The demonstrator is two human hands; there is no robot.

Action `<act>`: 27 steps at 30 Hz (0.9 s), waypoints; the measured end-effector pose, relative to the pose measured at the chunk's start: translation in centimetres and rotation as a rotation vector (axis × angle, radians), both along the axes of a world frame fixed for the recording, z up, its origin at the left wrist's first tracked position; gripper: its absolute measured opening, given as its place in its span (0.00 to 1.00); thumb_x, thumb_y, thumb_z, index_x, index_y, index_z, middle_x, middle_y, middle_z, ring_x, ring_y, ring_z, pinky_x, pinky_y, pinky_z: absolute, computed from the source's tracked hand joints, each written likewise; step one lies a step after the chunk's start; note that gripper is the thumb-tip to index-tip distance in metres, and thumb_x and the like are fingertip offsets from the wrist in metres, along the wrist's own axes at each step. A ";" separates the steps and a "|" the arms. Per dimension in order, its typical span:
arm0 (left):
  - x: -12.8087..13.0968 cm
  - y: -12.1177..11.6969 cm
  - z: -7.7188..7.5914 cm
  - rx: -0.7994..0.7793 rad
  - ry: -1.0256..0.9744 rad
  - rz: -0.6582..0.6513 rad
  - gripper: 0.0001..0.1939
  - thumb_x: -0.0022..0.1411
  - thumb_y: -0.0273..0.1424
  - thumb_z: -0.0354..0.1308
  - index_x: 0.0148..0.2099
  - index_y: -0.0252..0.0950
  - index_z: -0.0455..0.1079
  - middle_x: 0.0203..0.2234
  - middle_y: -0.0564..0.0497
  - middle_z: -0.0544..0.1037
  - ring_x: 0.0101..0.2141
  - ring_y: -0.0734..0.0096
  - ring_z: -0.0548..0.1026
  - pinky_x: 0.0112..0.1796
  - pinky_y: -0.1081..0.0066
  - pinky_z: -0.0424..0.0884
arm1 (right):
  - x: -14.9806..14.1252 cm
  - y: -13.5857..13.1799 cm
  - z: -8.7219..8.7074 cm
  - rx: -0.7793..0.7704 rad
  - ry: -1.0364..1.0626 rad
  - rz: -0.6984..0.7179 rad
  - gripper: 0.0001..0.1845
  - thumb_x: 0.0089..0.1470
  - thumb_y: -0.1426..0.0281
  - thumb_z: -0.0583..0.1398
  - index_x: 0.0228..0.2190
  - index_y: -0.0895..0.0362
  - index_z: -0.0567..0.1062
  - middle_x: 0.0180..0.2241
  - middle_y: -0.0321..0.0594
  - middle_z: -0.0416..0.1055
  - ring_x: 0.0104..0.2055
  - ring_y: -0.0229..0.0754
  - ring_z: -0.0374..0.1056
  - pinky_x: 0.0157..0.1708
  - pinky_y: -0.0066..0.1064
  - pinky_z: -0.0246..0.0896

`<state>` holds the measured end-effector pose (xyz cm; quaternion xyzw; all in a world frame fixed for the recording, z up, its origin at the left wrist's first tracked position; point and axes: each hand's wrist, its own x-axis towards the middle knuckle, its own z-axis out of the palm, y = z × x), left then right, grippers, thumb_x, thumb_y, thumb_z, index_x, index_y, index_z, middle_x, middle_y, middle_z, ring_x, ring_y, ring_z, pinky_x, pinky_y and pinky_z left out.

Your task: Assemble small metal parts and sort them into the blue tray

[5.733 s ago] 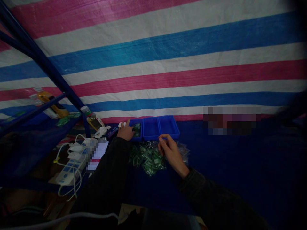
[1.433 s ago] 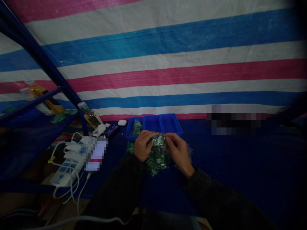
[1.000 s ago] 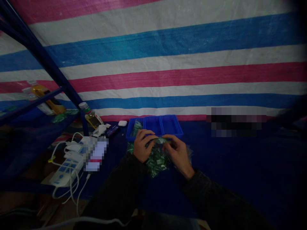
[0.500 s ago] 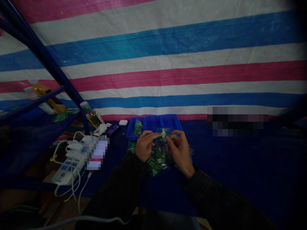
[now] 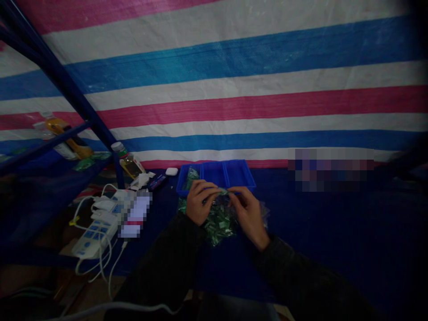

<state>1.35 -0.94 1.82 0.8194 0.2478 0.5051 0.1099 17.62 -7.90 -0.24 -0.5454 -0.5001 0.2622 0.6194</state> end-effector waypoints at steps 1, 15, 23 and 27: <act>0.0 0.1 -0.1 -0.012 -0.017 -0.012 0.04 0.66 0.28 0.63 0.42 0.39 0.78 0.37 0.48 0.79 0.42 0.65 0.74 0.42 0.64 0.74 | 0.0 0.1 0.0 0.027 -0.020 -0.018 0.10 0.62 0.61 0.60 0.39 0.53 0.78 0.37 0.41 0.74 0.31 0.42 0.69 0.33 0.35 0.64; -0.1 0.3 -0.4 -0.016 0.023 -0.075 0.12 0.70 0.24 0.56 0.48 0.39 0.78 0.39 0.48 0.83 0.43 0.64 0.74 0.46 0.62 0.73 | -0.1 -0.3 0.2 -0.020 0.150 -0.051 0.14 0.61 0.57 0.60 0.43 0.53 0.73 0.29 0.35 0.73 0.22 0.38 0.64 0.21 0.29 0.59; -0.1 0.2 -0.3 -0.028 0.040 -0.017 0.06 0.67 0.27 0.60 0.44 0.38 0.78 0.36 0.47 0.78 0.42 0.63 0.72 0.46 0.59 0.71 | 0.1 -0.3 0.2 -0.055 0.097 -0.020 0.16 0.63 0.58 0.58 0.46 0.53 0.77 0.26 0.37 0.75 0.27 0.44 0.69 0.28 0.33 0.64; 0.0 0.2 -0.4 -0.018 0.007 0.005 0.03 0.66 0.30 0.62 0.39 0.36 0.77 0.36 0.47 0.78 0.43 0.63 0.73 0.44 0.61 0.73 | 0.0 -0.2 0.5 0.017 0.024 -0.053 0.12 0.59 0.59 0.63 0.38 0.54 0.78 0.35 0.41 0.76 0.29 0.41 0.69 0.29 0.33 0.62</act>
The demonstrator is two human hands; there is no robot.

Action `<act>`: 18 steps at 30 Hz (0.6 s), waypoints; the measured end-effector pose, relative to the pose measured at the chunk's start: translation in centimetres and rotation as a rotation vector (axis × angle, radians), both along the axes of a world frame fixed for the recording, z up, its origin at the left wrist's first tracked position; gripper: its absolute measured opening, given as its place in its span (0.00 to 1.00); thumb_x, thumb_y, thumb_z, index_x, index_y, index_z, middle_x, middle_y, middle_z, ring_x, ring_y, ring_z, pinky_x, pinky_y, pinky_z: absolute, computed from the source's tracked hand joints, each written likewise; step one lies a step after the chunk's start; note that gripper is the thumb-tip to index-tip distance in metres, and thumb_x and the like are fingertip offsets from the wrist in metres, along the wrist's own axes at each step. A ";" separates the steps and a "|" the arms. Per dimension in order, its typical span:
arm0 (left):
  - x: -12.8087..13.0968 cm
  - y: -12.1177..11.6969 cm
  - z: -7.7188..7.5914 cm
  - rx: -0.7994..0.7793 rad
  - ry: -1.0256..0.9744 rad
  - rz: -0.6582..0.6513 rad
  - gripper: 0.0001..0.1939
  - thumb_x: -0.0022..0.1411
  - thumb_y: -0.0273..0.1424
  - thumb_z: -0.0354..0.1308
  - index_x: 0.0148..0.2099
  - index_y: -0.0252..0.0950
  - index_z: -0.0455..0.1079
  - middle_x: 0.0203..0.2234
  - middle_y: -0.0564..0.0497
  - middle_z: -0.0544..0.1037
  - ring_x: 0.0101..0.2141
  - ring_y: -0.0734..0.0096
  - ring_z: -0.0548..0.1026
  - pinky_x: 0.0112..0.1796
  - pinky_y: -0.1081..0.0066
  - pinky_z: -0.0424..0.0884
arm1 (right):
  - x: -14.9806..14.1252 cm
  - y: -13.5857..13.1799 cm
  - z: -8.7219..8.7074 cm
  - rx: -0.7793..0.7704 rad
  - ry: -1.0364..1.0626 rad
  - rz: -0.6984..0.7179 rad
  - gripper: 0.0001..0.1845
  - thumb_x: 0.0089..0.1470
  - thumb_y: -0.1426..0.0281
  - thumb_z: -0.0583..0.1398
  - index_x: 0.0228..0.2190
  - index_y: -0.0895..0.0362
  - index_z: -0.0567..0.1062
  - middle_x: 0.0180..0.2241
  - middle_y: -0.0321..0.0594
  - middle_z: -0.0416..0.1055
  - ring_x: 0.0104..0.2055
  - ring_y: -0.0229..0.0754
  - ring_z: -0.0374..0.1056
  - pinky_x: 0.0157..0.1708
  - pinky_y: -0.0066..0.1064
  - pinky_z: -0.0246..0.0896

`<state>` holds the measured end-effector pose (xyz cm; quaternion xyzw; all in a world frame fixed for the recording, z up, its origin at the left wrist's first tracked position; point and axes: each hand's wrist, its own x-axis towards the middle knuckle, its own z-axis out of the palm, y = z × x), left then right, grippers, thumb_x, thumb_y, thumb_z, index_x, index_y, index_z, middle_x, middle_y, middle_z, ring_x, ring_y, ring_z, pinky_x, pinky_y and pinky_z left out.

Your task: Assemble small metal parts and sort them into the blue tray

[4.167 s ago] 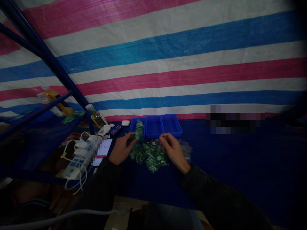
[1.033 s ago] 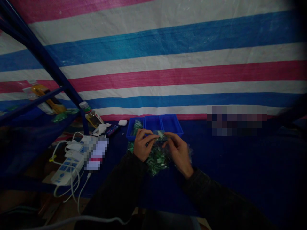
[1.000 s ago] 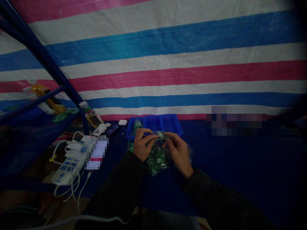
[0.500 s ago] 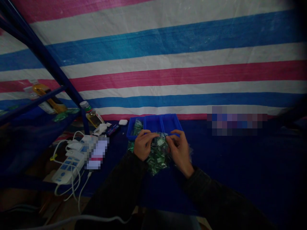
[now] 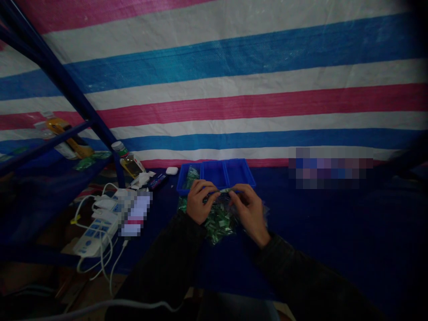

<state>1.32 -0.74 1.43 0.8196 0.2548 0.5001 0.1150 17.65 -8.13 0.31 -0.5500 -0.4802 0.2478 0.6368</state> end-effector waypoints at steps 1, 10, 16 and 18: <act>0.0 0.0 -0.1 -0.003 -0.014 0.004 0.04 0.66 0.31 0.63 0.38 0.36 0.76 0.35 0.47 0.78 0.42 0.63 0.73 0.42 0.63 0.73 | 0.0 0.0 0.1 0.022 -0.024 -0.009 0.12 0.59 0.59 0.63 0.34 0.54 0.78 0.37 0.42 0.75 0.30 0.41 0.69 0.30 0.33 0.63; 0.1 -0.5 0.1 -0.062 -0.002 -0.021 0.04 0.68 0.29 0.60 0.42 0.36 0.76 0.34 0.48 0.79 0.37 0.68 0.74 0.36 0.69 0.72 | -0.4 0.0 -0.1 -0.034 0.187 0.090 0.17 0.60 0.59 0.62 0.47 0.52 0.68 0.20 0.28 0.66 0.20 0.39 0.63 0.22 0.30 0.56; -0.1 0.0 0.2 -0.022 0.028 -0.079 0.12 0.70 0.24 0.54 0.49 0.38 0.77 0.40 0.47 0.82 0.43 0.63 0.73 0.47 0.60 0.72 | 0.0 -0.4 0.0 -0.083 0.095 0.083 0.15 0.64 0.58 0.56 0.44 0.54 0.76 0.23 0.35 0.72 0.23 0.41 0.65 0.23 0.31 0.56; 0.0 0.0 0.1 -0.026 0.023 -0.061 0.09 0.69 0.25 0.57 0.48 0.38 0.77 0.39 0.47 0.81 0.43 0.63 0.73 0.46 0.60 0.72 | 0.0 -0.4 0.0 -0.083 0.087 0.103 0.16 0.64 0.60 0.56 0.46 0.54 0.76 0.23 0.36 0.74 0.24 0.42 0.66 0.25 0.32 0.57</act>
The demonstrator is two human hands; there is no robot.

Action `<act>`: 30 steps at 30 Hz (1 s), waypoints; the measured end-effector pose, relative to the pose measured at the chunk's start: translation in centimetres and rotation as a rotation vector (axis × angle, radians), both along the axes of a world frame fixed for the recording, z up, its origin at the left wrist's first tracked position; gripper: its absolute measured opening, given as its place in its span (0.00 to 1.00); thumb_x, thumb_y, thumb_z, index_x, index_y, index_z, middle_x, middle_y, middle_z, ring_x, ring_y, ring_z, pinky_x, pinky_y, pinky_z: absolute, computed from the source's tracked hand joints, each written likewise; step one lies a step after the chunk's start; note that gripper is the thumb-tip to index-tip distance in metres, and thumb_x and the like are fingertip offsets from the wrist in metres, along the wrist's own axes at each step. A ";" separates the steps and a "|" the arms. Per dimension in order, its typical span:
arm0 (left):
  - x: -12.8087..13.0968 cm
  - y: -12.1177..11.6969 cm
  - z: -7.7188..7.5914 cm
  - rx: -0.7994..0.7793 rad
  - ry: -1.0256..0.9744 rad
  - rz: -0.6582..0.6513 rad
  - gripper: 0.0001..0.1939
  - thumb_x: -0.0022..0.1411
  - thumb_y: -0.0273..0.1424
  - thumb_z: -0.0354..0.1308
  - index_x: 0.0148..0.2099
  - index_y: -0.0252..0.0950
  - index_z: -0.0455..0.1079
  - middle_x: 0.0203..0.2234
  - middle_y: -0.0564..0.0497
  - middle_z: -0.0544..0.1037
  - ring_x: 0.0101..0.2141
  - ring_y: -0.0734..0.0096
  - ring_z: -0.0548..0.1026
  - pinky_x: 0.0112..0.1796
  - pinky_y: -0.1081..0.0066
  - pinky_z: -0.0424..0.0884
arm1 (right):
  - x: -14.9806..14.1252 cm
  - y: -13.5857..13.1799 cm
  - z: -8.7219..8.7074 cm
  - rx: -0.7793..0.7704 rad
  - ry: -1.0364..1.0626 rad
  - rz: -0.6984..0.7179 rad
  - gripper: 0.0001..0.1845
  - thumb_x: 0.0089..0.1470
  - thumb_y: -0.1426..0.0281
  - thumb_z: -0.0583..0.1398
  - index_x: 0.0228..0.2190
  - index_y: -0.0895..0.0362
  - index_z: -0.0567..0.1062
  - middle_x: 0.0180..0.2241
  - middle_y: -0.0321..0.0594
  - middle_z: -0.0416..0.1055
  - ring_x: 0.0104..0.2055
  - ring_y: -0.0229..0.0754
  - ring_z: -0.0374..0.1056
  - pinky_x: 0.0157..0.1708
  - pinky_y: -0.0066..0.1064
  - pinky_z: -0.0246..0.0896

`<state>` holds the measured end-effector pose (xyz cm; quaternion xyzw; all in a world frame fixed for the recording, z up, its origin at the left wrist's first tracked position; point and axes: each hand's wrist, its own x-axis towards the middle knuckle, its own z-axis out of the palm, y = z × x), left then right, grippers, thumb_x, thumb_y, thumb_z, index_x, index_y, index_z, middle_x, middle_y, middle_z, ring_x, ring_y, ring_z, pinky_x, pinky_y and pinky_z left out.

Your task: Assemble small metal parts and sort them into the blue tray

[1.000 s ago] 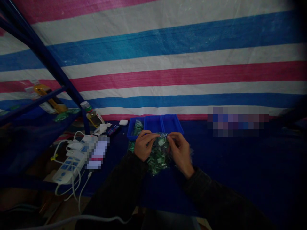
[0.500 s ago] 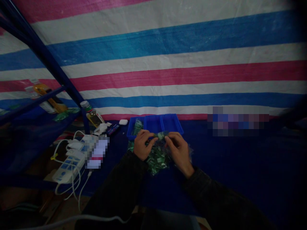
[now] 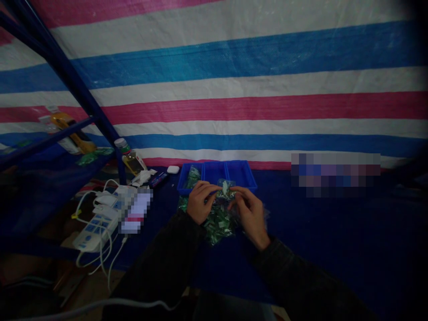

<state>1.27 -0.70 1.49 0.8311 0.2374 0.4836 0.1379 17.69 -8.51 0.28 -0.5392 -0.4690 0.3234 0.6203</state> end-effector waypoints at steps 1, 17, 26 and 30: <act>0.0 0.0 0.0 -0.003 -0.002 0.012 0.08 0.69 0.26 0.58 0.46 0.38 0.77 0.37 0.47 0.81 0.42 0.63 0.73 0.45 0.60 0.72 | 0.0 0.0 -0.1 0.002 -0.001 0.005 0.16 0.63 0.60 0.56 0.46 0.54 0.76 0.24 0.36 0.74 0.25 0.43 0.68 0.26 0.32 0.59; 0.1 -0.3 0.4 0.033 -0.038 0.085 0.04 0.67 0.30 0.61 0.40 0.36 0.76 0.38 0.46 0.79 0.45 0.61 0.73 0.47 0.58 0.72 | -0.2 0.4 -0.1 0.081 -0.108 -0.051 0.13 0.61 0.58 0.61 0.37 0.54 0.79 0.36 0.41 0.74 0.28 0.40 0.67 0.27 0.33 0.62; 0.2 -0.2 -0.7 -0.115 -0.036 0.074 0.07 0.68 0.33 0.60 0.45 0.35 0.74 0.35 0.49 0.78 0.33 0.71 0.75 0.34 0.71 0.71 | -0.6 0.2 0.1 0.019 0.123 0.018 0.17 0.58 0.58 0.64 0.45 0.51 0.69 0.23 0.30 0.70 0.18 0.38 0.62 0.17 0.29 0.54; 0.2 -0.3 -0.3 -0.054 0.016 0.014 0.08 0.71 0.29 0.55 0.44 0.35 0.75 0.34 0.47 0.79 0.38 0.66 0.74 0.41 0.66 0.71 | -0.5 0.2 0.2 0.013 0.056 0.021 0.14 0.59 0.57 0.62 0.38 0.54 0.75 0.24 0.35 0.73 0.21 0.40 0.65 0.21 0.31 0.57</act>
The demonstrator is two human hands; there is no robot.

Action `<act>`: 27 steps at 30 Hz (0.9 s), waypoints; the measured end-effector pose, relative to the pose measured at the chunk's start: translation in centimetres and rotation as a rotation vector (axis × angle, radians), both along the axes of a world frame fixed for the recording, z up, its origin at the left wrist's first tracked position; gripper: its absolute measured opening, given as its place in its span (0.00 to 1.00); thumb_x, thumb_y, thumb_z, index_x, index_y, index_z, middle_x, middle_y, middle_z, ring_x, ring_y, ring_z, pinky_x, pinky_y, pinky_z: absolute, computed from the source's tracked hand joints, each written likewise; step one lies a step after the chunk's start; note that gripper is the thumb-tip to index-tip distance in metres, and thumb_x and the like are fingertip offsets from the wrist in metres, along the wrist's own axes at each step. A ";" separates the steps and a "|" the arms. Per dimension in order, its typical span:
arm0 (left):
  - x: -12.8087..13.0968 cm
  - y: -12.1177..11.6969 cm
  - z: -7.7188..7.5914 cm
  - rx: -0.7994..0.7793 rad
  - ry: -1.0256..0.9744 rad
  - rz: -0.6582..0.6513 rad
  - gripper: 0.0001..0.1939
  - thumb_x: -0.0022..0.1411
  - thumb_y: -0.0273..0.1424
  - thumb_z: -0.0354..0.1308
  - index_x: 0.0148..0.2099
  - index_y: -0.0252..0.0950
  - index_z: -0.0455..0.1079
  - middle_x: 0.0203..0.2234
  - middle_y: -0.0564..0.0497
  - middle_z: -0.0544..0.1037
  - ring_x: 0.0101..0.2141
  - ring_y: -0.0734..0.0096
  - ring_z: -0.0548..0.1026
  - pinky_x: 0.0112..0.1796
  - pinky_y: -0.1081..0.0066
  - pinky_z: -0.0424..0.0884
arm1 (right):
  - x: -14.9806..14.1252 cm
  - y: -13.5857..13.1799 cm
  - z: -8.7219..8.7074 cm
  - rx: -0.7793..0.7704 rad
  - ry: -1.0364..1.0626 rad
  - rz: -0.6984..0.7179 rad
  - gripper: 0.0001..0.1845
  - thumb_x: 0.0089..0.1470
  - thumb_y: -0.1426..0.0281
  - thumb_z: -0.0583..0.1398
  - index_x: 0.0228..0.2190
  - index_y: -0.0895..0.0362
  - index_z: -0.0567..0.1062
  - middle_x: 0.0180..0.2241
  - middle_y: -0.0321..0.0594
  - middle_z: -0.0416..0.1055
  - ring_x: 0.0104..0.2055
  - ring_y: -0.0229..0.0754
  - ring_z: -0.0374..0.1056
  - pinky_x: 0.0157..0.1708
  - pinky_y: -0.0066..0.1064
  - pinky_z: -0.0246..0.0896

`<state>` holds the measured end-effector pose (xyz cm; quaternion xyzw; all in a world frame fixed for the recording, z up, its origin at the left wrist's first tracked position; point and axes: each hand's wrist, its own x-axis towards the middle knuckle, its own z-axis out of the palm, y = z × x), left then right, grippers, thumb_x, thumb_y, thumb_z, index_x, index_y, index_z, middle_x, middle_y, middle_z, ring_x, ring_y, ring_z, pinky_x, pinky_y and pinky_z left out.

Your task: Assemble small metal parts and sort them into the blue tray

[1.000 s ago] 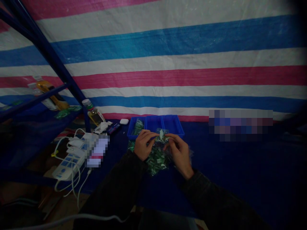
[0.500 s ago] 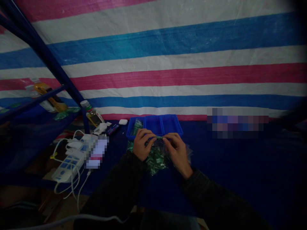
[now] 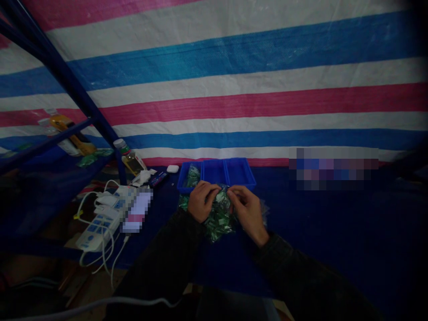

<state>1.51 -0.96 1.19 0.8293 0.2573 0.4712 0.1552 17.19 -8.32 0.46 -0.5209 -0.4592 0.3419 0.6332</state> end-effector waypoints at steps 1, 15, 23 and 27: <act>0.0 0.0 0.1 0.016 0.001 -0.016 0.09 0.71 0.28 0.53 0.45 0.35 0.76 0.35 0.47 0.79 0.40 0.65 0.74 0.43 0.64 0.71 | 0.0 0.0 0.0 -0.010 -0.018 -0.003 0.14 0.60 0.57 0.61 0.38 0.54 0.77 0.24 0.36 0.73 0.22 0.41 0.66 0.22 0.32 0.58; -0.1 0.5 -0.2 0.058 -0.001 -0.016 0.10 0.70 0.28 0.56 0.48 0.38 0.78 0.40 0.46 0.79 0.45 0.62 0.72 0.48 0.59 0.70 | 0.4 0.3 -0.5 -0.028 -0.071 -0.011 0.14 0.57 0.63 0.63 0.44 0.55 0.78 0.25 0.36 0.75 0.27 0.42 0.70 0.27 0.31 0.62; 0.0 0.0 0.4 0.064 -0.003 0.063 0.08 0.67 0.32 0.61 0.35 0.35 0.75 0.34 0.46 0.77 0.41 0.63 0.72 0.45 0.60 0.70 | 0.5 0.3 0.0 0.110 -0.210 -0.089 0.12 0.62 0.60 0.61 0.31 0.55 0.77 0.35 0.39 0.70 0.31 0.40 0.68 0.32 0.33 0.63; 0.1 -0.1 0.1 0.042 -0.032 0.046 0.06 0.67 0.32 0.62 0.38 0.35 0.76 0.30 0.49 0.77 0.34 0.68 0.74 0.37 0.67 0.72 | 0.6 0.3 0.1 0.106 -0.220 -0.089 0.13 0.62 0.60 0.61 0.31 0.55 0.78 0.37 0.41 0.71 0.34 0.42 0.69 0.34 0.34 0.64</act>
